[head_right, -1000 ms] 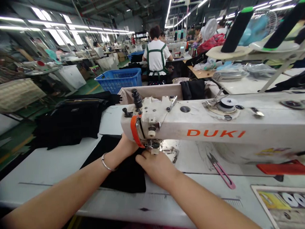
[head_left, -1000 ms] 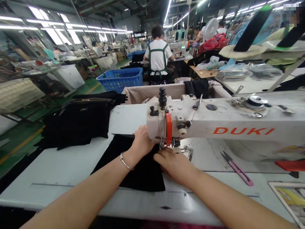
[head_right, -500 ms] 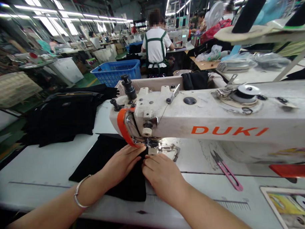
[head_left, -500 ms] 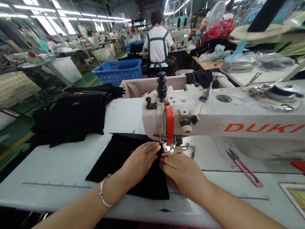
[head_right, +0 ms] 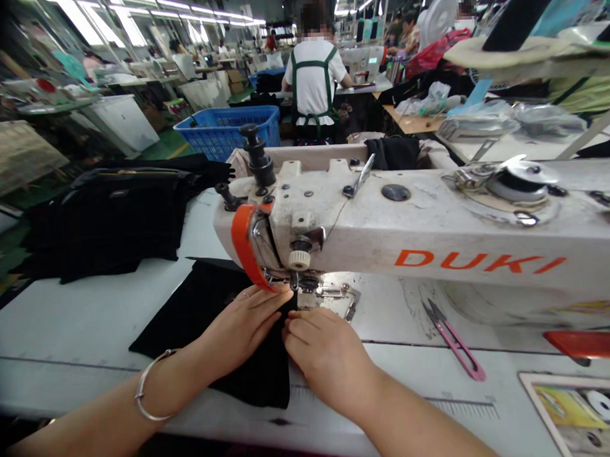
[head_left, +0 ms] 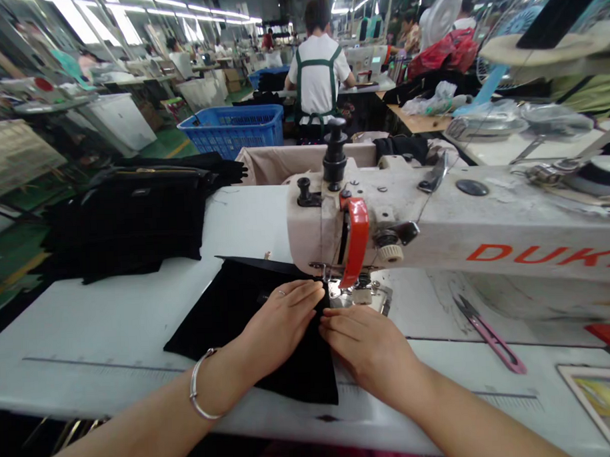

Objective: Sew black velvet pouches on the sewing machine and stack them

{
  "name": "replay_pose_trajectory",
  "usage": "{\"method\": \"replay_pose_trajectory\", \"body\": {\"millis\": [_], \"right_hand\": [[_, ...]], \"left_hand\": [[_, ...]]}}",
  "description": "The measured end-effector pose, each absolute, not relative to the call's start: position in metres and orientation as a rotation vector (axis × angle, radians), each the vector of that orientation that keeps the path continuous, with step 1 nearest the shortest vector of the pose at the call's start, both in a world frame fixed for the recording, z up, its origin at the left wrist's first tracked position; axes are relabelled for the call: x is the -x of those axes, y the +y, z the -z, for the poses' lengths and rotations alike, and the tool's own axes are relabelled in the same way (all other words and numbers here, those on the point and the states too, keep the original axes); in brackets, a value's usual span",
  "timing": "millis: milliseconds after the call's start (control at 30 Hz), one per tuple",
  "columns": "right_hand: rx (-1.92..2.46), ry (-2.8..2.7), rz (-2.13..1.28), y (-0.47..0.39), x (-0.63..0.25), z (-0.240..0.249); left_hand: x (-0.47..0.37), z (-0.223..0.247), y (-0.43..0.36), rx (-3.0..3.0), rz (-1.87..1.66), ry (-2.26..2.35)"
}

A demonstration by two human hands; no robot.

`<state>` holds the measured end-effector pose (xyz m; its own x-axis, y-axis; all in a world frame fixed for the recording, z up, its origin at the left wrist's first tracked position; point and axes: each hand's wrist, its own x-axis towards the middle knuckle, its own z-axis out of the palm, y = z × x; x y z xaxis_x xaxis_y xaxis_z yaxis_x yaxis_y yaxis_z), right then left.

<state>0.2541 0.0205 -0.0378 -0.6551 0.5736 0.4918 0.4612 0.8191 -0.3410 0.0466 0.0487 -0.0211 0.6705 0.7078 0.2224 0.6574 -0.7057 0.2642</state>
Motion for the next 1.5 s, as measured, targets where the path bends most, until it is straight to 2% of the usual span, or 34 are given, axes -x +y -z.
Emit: {"method": "replay_pose_trajectory", "body": {"millis": [433, 1500], "right_hand": [[0.801, -2.426, -0.345, 0.019, -0.256, 0.035], [0.795, -2.391, -0.256, 0.019, -0.253, 0.042]], "left_hand": [[-0.045, 0.023, 0.051, -2.761, -0.440, 1.054], [-0.042, 0.022, 0.061, -2.713, -0.471, 1.026]]}}
